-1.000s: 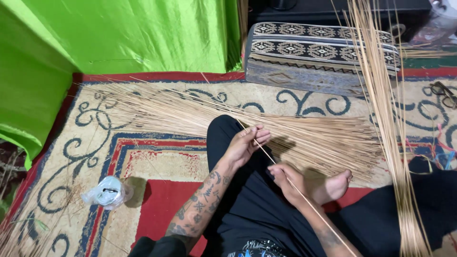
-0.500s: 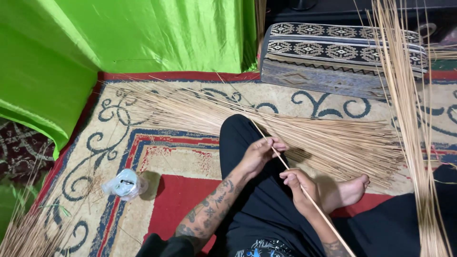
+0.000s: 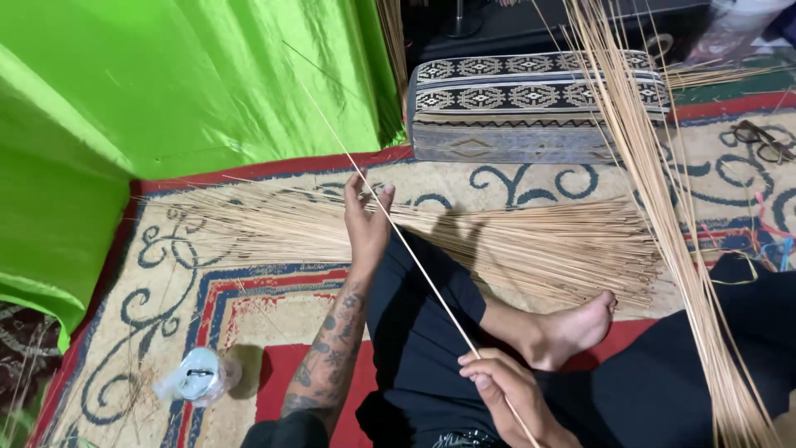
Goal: Weaving thin wooden sticks together with cord to create a mat
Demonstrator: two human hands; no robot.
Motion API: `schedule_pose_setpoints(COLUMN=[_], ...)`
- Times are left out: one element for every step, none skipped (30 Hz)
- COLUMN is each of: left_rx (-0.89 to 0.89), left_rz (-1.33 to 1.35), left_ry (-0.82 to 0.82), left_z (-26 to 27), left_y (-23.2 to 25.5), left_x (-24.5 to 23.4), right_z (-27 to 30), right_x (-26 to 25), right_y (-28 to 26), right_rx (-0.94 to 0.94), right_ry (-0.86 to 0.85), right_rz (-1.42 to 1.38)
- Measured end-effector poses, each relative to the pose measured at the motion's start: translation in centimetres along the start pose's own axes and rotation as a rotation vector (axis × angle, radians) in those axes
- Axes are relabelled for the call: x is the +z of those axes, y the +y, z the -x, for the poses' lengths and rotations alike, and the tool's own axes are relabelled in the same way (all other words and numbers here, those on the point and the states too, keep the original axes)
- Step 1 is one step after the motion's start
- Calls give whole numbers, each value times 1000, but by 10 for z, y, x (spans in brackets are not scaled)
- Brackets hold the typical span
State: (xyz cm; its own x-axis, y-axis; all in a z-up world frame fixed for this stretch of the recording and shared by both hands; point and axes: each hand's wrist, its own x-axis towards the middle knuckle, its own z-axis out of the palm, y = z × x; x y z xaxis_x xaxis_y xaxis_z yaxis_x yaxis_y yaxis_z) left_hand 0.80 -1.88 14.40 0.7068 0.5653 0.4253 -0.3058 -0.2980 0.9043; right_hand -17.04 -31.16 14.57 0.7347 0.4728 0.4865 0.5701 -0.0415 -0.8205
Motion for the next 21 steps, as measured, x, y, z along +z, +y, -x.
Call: schedule_pose_setpoints(left_rx=[0, 62, 126, 121, 138, 160, 160, 176, 192, 187, 197, 205, 200, 233, 266, 276, 312, 350, 361, 392, 423], left_rz=[5, -199, -402, -399, -518, -636, -632, -680, -727, -729, -765, -804, -808, -818, -827, -829, -827, -825, -826, -820, -814], left_ry=[-4, 1, 4, 3, 26, 52, 53, 74, 94, 92, 95, 99, 97, 97, 97, 97, 88, 75, 71, 43, 16], left_z=[-8, -13, -17, -21, -24, -30, -31, -32, -33, -34, -36, -37, -32, -30, -28, -21, -13, -5, 0, 10, 19], left_y=[10, 19, 27, 26, 24, 24, 24, 25, 25, 21, 18, 14, 13, 13, 14, 22, 29, 37, 48, 57, 65], left_x=[0, 1, 1, 1, 1, 1, -1, -4, -6, -7, -9, -11, -11, -11, -11, -9, -6, -4, -1, 2, 4], right_z=[-2, 0, 1, 6, 11, 14, 16, 19, 21, 19, 17, 14, 13, 10, 8, -6, -19, -32, -54, -75, -97], right_x=[-2, -4, -6, -10, -13, -17, -19, -20, -22, -24, -26, -28, -28, -27, -27, -20, -14, -7, 0, 6, 13], right_y=[-4, -9, -14, -17, -20, -22, -25, -27, -29, -36, -43, -49, -53, -57, -60, -55, -50, -46, -42, -39, -35], right_rx=[2, -3, -7, -3, 30, 58, 57, 54, 51, 55, 34, 13, 18, 80, 142, 137, 157, 179, 176, 126, 76], right_ry=[4, 21, 37, 35, 60, 87, 85, 149, 213, 211, 222, 232, 228, 211, 193, 200, 176, 155, 165, 156, 146], right_rz=[5, 40, 75, 79, 85, 91, 95, 93, 90, 89, 110, 128, 125, 138, 151, 147, 94, 41, 37, 22, 7])
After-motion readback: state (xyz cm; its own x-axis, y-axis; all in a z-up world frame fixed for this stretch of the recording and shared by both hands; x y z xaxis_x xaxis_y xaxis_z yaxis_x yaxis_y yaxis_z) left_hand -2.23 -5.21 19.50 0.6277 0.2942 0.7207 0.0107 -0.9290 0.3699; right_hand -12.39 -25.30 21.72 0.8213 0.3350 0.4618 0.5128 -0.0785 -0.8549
